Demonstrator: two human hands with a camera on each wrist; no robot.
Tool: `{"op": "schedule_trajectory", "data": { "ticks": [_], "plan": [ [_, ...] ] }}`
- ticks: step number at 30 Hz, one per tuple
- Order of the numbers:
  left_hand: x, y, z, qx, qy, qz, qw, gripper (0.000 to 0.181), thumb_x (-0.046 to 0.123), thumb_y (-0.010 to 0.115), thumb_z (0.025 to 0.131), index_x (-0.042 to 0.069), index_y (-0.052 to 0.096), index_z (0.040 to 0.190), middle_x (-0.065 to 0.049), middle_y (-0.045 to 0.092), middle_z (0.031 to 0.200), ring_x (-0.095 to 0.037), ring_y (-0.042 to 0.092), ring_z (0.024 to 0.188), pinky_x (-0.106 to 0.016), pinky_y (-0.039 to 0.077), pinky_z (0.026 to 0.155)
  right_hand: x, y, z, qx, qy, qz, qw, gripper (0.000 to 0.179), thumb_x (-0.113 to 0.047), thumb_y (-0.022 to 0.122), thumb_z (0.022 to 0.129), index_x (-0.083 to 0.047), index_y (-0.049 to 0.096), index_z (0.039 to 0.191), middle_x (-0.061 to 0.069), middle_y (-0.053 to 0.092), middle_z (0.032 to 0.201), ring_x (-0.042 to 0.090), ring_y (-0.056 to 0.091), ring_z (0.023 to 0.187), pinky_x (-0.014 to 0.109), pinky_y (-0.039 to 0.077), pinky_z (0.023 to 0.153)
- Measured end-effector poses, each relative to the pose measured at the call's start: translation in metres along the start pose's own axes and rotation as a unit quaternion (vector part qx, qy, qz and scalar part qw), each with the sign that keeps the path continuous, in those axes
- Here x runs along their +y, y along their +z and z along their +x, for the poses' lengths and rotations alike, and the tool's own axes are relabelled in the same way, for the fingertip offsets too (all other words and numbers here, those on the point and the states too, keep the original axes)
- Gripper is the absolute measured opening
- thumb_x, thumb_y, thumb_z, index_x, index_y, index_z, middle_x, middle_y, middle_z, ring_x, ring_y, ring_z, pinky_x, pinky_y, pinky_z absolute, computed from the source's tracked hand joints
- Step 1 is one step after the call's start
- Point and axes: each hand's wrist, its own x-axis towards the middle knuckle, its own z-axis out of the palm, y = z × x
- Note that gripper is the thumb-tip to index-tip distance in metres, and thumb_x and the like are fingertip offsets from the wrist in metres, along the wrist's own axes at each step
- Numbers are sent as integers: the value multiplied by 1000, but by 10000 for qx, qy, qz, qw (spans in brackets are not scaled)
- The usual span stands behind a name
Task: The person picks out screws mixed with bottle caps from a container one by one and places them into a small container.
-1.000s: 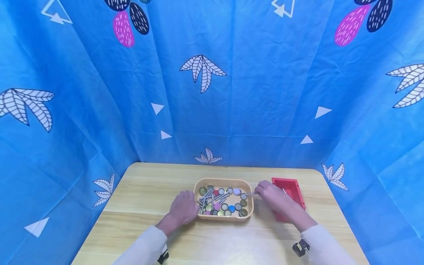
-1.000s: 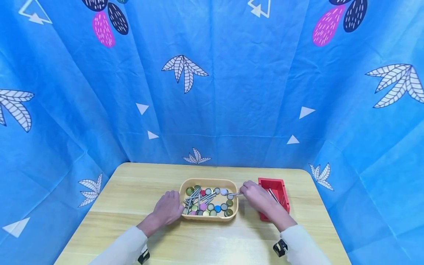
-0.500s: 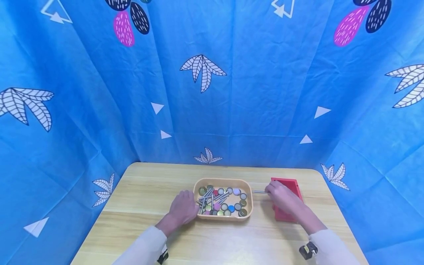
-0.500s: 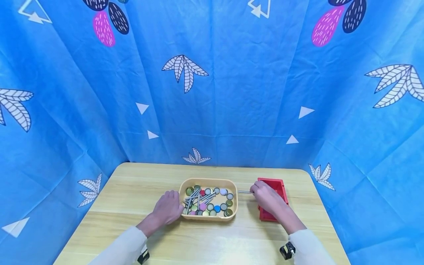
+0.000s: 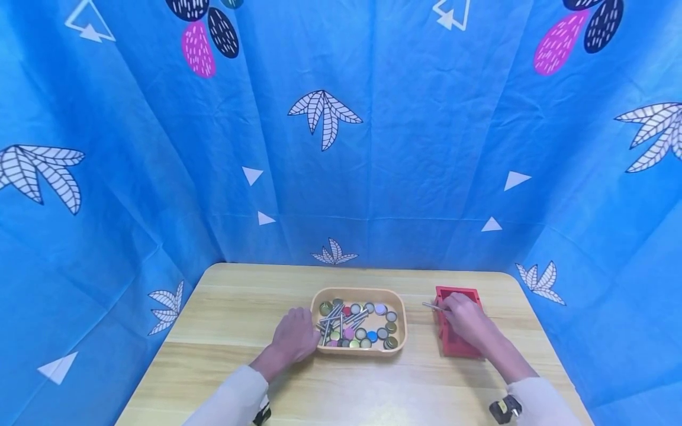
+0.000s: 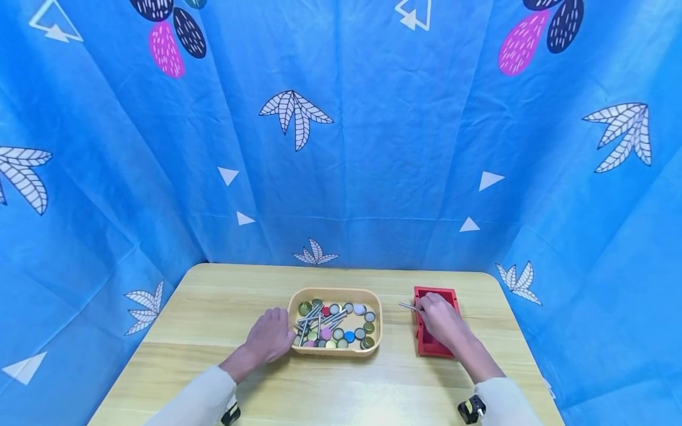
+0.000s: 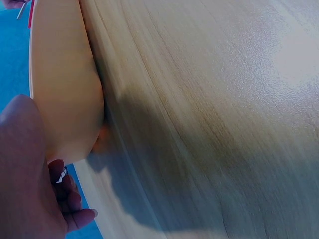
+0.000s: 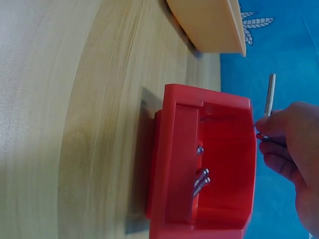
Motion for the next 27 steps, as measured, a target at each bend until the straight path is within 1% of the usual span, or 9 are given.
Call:
{"op": "schedule_trajectory", "data": {
  "ticks": [3,6,10,12,15,17,19,23,27],
  "plan": [
    [-1,1,-1,-4,22,-36,10000,26,27,57,87,1,56,89,-7,46,77,-20,41,69,-33,38,62,3,0,-4,144,81,76,9998,18,-1,83,80,-8,74,94,2,69,86,17,64,83,42,62,77],
    [-1,1,-1,-15,-77,-175,9998,25,25,58,85,0,58,88,-7,48,76,-20,42,67,-32,39,61,5,0,-7,281,194,201,9992,16,0,83,79,-5,74,92,6,69,86,21,66,82,45,62,76],
    [-1,-1,-1,-54,-182,-251,9995,26,24,59,85,-1,59,90,-8,50,77,-20,43,68,-33,40,60,7,1,-8,315,673,219,9970,11,2,77,82,0,74,92,13,68,87,28,68,83,50,62,78],
    [0,-1,0,-98,-145,-182,9997,27,25,58,87,-2,59,92,-8,49,78,-20,43,69,-33,40,62,7,0,-10,351,937,151,9949,11,3,73,81,3,74,93,15,68,87,30,67,82,50,61,77],
    [0,-2,1,-84,-127,-189,9997,27,25,58,86,-2,60,90,-8,50,77,-20,44,68,-33,41,61,6,0,-10,456,1141,70,9924,12,6,69,80,6,73,91,17,68,82,31,66,77,49,60,71],
    [1,-1,2,-82,-124,-185,9997,27,25,58,86,-2,59,90,-8,50,77,-21,43,69,-33,41,62,3,0,-10,454,1240,25,9912,9,5,70,81,7,73,89,16,67,79,29,65,72,47,60,67],
    [1,-1,1,-69,-122,-168,9998,27,25,58,86,-2,59,90,-8,49,77,-21,43,69,-33,41,62,1,1,-9,353,1340,-95,9903,5,2,72,83,6,72,85,15,65,74,27,62,67,46,60,65],
    [1,-1,1,-32,-116,-185,9998,25,25,58,86,0,58,89,-8,48,77,-21,43,69,-34,40,62,-3,5,-8,-64,1627,-369,9860,11,-4,74,86,6,70,83,13,61,69,24,58,62,45,59,64],
    [1,-1,1,-18,-128,-262,9996,24,24,59,85,0,58,88,-7,48,77,-20,43,69,-33,39,61,-3,9,-9,-446,1778,-568,9814,6,2,68,85,7,69,83,15,62,69,26,60,63,48,59,65]
  ]
}}
